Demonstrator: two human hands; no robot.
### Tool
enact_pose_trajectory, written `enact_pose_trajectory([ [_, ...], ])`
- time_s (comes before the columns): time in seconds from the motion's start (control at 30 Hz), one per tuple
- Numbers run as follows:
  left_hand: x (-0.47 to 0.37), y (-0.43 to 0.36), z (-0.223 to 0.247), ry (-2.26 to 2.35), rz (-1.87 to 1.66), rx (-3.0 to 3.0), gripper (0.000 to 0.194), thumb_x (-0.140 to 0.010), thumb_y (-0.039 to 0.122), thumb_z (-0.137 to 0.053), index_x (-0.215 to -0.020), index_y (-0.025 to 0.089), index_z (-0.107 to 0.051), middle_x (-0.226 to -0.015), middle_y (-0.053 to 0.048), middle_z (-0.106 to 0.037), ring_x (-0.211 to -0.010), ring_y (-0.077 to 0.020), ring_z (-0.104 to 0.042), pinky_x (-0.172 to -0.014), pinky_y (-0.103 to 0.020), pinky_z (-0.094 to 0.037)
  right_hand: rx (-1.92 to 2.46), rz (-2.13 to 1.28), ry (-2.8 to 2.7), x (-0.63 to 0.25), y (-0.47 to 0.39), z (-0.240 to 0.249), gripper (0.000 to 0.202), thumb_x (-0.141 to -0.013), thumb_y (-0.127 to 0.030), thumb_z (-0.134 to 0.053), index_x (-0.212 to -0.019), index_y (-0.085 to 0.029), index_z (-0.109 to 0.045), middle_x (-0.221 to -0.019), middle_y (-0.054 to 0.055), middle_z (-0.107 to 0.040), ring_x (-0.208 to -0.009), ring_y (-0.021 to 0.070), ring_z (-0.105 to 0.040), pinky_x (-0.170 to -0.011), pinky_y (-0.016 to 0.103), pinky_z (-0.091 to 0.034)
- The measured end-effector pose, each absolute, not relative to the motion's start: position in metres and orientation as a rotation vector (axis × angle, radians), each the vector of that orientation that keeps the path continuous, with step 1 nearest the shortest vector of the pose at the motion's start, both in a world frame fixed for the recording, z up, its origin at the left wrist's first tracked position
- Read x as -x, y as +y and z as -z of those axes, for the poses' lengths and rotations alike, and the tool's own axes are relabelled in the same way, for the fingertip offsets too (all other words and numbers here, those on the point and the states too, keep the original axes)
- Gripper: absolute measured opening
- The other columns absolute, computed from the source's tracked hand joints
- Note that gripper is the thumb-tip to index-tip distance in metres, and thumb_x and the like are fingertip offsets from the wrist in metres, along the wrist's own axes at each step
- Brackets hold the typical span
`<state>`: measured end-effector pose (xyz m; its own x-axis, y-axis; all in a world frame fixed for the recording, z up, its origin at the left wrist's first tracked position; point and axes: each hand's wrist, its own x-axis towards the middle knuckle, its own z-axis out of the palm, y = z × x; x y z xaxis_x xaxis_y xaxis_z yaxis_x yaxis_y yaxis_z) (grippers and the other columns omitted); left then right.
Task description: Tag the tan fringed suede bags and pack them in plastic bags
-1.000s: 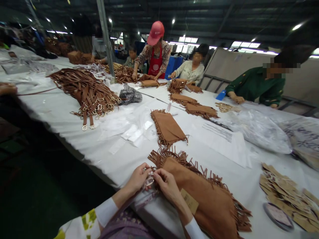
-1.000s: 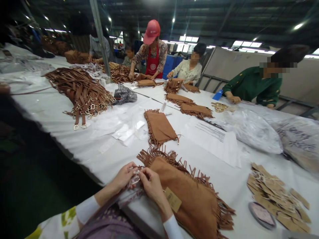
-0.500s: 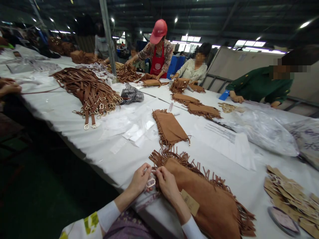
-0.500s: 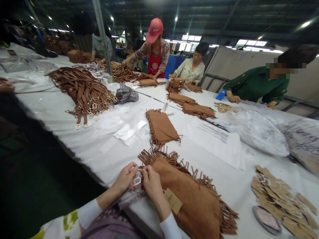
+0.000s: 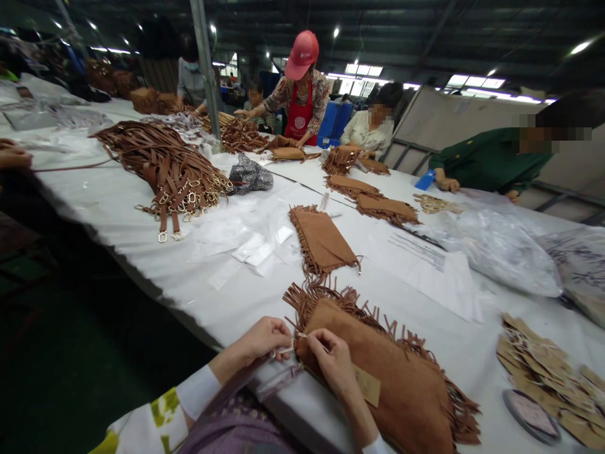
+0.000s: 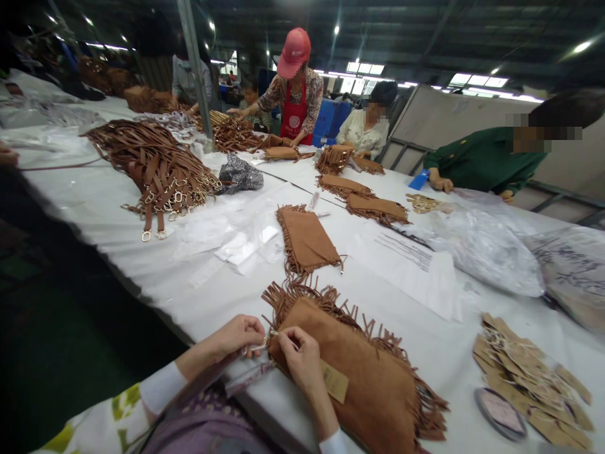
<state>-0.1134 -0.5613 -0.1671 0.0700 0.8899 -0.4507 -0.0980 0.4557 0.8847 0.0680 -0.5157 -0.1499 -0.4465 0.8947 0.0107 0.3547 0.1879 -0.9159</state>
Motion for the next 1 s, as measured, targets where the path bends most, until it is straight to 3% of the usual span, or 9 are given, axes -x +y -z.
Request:
enact_pose_trajectory([
  [0.5, 0.107, -0.559, 0.178, 1.341, -0.919, -0.830, 0.032, -0.073, 0.047, -0.062, -0.065, 0.017, -0.054, -0.043, 0.002, -0.057, -0.036, -0.0113, -0.050, -0.037, -0.020, -0.033, 1.114, -0.900, -2.155, -0.064, -0.533, 0.160, 0.024, -0.086, -0.030, -0.052, -0.068, -0.019, -0.064, -0.067, 0.003, -0.063, -0.062, 0.0153, -0.058, -0.060, 0.025, -0.041],
  [0.63, 0.108, -0.559, 0.178, 1.300, -0.882, -0.799, 0.029, -0.071, 0.043, -0.063, -0.081, 0.017, -0.055, -0.048, 0.003, -0.059, -0.039, -0.0128, -0.054, -0.038, -0.021, -0.038, 1.070, -0.802, -2.239, -0.062, -0.535, 0.167, 0.026, -0.090, -0.033, -0.049, -0.078, -0.021, -0.069, -0.070, 0.004, -0.062, -0.066, 0.0152, -0.058, -0.062, 0.025, -0.041],
  [0.8, 0.114, -0.555, 0.170, 1.209, -0.739, -0.751, 0.038, -0.065, 0.037, -0.068, -0.095, 0.017, -0.056, -0.054, 0.001, -0.063, -0.043, -0.0147, -0.059, -0.041, -0.021, -0.041, 1.042, -0.736, -2.294, -0.063, -0.535, 0.168, 0.030, -0.093, -0.036, -0.047, -0.080, -0.022, -0.071, -0.067, 0.002, -0.057, -0.063, 0.0140, -0.056, -0.059, 0.024, -0.039],
  [1.0, 0.121, -0.546, 0.168, 1.148, -0.577, -0.791, 0.027, -0.059, 0.036, -0.074, -0.071, 0.015, -0.061, -0.053, -0.003, -0.063, -0.045, -0.0161, -0.060, -0.041, -0.021, -0.041, 1.008, -0.731, -2.318, -0.066, -0.535, 0.172, 0.033, -0.095, -0.038, -0.044, -0.086, -0.023, -0.072, -0.068, 0.003, -0.057, -0.064, 0.0141, -0.056, -0.059, 0.024, -0.040],
])
